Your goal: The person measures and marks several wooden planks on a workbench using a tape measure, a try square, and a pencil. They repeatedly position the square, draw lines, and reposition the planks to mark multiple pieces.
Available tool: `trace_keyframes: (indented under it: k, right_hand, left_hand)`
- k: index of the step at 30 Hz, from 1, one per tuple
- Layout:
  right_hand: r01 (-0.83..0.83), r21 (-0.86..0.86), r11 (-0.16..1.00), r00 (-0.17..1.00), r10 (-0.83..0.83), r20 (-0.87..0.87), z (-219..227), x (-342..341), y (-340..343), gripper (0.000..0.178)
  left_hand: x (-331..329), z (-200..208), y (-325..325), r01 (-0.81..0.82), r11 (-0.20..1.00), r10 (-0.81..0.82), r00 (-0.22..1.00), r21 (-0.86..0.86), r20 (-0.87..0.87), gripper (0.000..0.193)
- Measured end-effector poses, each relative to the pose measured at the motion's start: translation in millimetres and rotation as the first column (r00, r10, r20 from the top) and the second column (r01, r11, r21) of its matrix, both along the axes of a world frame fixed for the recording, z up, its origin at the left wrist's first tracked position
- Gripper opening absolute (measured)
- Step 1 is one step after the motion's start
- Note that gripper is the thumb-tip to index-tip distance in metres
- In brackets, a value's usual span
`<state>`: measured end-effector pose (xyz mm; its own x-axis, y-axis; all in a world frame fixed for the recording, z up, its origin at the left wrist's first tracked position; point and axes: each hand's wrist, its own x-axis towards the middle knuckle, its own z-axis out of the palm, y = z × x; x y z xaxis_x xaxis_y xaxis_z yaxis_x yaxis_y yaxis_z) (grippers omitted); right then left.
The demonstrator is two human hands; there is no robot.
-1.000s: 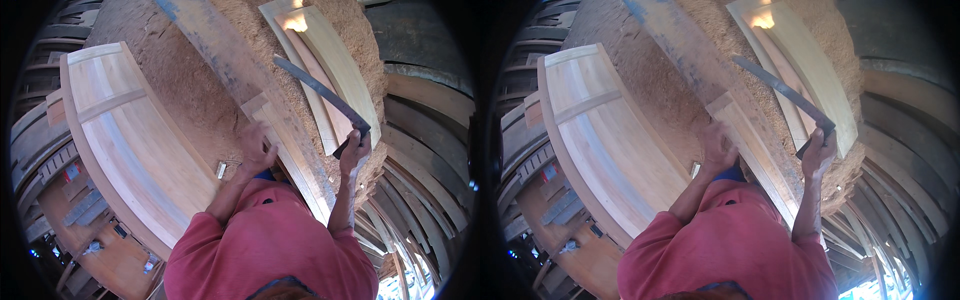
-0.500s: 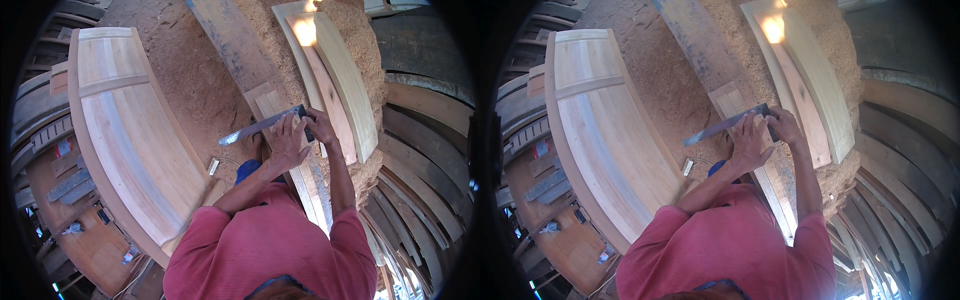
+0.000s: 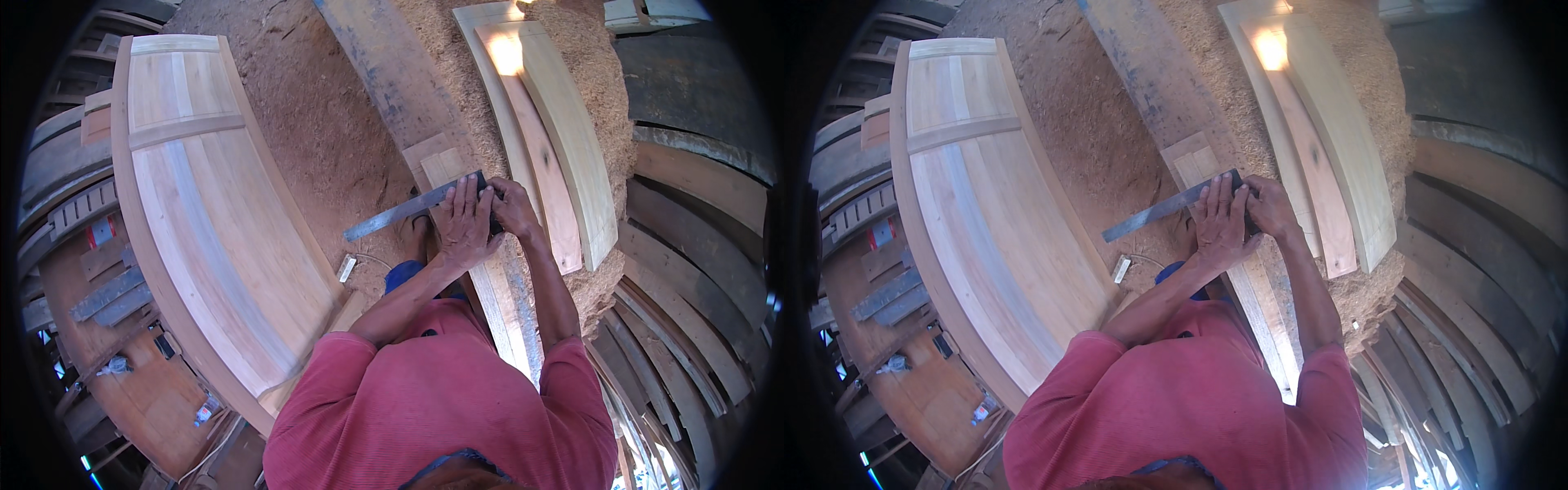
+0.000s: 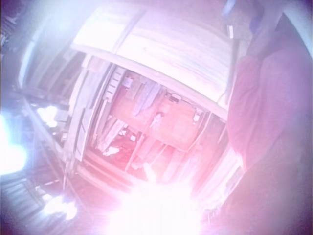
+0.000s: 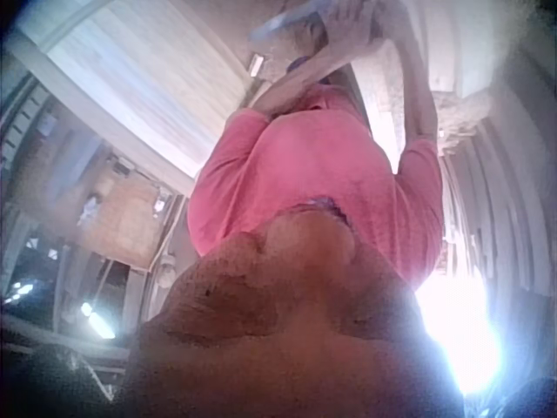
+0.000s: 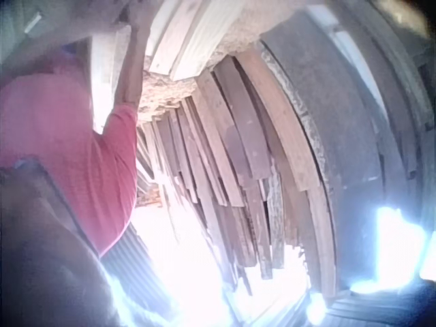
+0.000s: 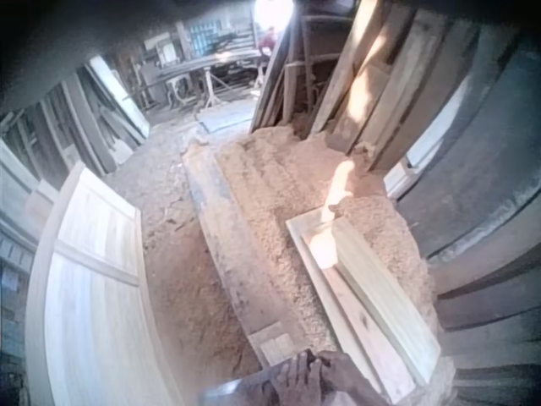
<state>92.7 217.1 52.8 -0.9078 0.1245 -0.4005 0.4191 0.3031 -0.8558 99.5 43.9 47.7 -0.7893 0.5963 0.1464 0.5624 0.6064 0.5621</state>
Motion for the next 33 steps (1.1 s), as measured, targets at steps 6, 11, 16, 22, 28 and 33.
trace_keyframes:
  k: [6,11,16,22,28,33]
  right_hand:
    - [-0.009,0.002,1.0,0.999,0.009,-0.034,-9.0,-0.5,0.3,0.021]
    - [-0.006,-0.013,1.0,0.999,0.006,-0.035,-11.0,-1.5,0.2,0.019]
    - [-0.006,-0.049,0.999,0.999,0.003,-0.052,-8.8,-2.3,-0.7,0.02]
    - [-0.012,-0.054,0.998,1.0,0.01,-0.025,-10.2,-2.8,0.7,0.021]
    - [-0.03,-0.033,0.999,0.999,0.029,-0.044,-6.9,-3.4,1.9,0.022]
    - [-0.016,-0.036,0.999,0.999,0.015,-0.032,-4.0,-2.9,1.1,0.021]
  left_hand:
    - [0.2,-3.8,1.1,-0.001,1.0,0.001,1.0,-0.006,-0.025,0.104]
    - [0.6,-5.6,1.2,0.005,1.0,-0.005,1.0,-0.013,-0.028,0.102]
    - [0.4,-4.8,1.3,0.008,1.0,-0.009,1.0,-0.012,-0.023,0.102]
    - [-0.1,-3.3,1.6,0.008,1.0,-0.008,1.0,0.009,-0.03,0.102]
    - [-1.3,0.2,2.1,-0.003,0.999,0.004,0.999,0.039,-0.036,0.101]
    - [-1.7,1.2,1.8,-0.006,1.0,0.006,0.999,0.027,-0.037,0.1]
